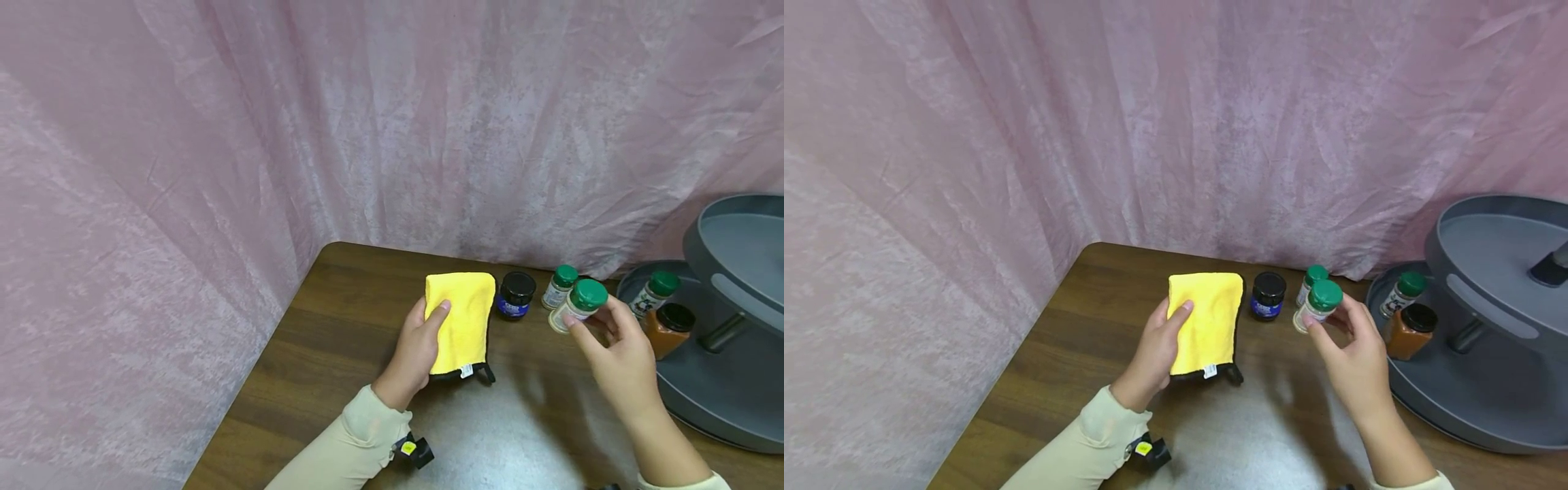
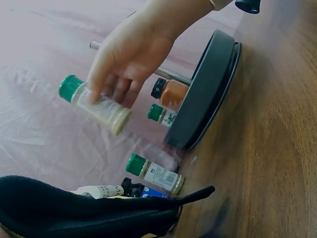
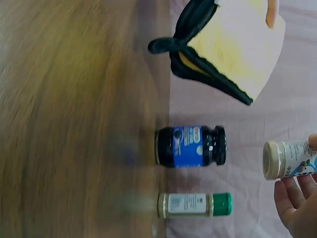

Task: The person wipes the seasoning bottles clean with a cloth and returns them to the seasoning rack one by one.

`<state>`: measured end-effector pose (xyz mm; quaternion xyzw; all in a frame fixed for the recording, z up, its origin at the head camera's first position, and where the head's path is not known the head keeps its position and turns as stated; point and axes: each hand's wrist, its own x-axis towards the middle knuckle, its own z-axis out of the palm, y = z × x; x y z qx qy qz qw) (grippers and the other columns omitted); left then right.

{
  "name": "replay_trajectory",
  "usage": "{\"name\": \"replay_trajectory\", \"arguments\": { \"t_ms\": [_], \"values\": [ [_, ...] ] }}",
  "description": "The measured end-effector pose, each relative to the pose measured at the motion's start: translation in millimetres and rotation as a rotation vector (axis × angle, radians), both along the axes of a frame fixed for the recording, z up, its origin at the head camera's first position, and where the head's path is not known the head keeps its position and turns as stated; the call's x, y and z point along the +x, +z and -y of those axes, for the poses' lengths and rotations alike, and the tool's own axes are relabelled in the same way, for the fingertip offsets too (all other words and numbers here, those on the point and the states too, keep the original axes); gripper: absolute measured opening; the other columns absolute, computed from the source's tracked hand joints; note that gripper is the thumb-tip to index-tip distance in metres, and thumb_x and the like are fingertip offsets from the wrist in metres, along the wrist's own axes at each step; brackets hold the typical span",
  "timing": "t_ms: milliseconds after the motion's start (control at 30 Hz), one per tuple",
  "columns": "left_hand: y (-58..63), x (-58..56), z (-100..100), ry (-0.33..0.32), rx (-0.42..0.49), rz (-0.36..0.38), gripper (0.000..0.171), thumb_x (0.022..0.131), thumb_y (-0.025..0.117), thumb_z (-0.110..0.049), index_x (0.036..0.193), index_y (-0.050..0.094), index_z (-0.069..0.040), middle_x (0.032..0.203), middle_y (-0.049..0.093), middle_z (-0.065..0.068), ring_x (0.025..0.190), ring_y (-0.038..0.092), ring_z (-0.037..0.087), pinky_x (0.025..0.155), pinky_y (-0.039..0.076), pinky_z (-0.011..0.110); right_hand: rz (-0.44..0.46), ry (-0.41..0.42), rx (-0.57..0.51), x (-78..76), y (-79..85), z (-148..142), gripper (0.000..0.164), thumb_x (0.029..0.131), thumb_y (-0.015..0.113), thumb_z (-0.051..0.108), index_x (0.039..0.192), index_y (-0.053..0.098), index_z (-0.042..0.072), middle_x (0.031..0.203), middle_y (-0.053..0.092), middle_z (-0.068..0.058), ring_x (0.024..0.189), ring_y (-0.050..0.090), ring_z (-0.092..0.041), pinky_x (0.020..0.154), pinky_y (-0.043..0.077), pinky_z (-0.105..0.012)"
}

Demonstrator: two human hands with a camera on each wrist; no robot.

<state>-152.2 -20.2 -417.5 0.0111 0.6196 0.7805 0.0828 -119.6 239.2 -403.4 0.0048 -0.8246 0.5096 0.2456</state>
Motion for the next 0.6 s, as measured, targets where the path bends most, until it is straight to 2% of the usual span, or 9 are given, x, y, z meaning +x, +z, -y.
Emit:
{"name": "replay_trajectory", "arguments": {
  "t_ms": [367,600],
  "values": [
    [-0.7,0.0,0.4,-0.002,0.001,0.010,0.035,0.104,0.054,-0.032,0.134,0.054,-0.016,0.115,0.070,0.014,0.093,0.072,0.019,0.078,0.060,0.036,0.050,-0.094,0.017,4.2,-12.6,-29.2,0.051,0.089,0.073,-0.003,0.136,0.058,0.008,0.112,0.056,0.026,0.100,0.057,0.016,0.087,0.042,0.001],
    [-1.8,0.1,-1.3,-0.010,0.000,0.002,0.037,0.104,0.054,-0.031,0.136,0.053,-0.012,0.115,0.070,0.019,0.092,0.071,0.020,0.077,0.060,0.037,0.065,-0.166,0.015,8.1,-13.0,-43.4,0.049,0.089,0.072,-0.002,0.136,0.059,0.008,0.110,0.054,0.025,0.097,0.057,0.016,0.086,0.042,0.002]
  ]
}}
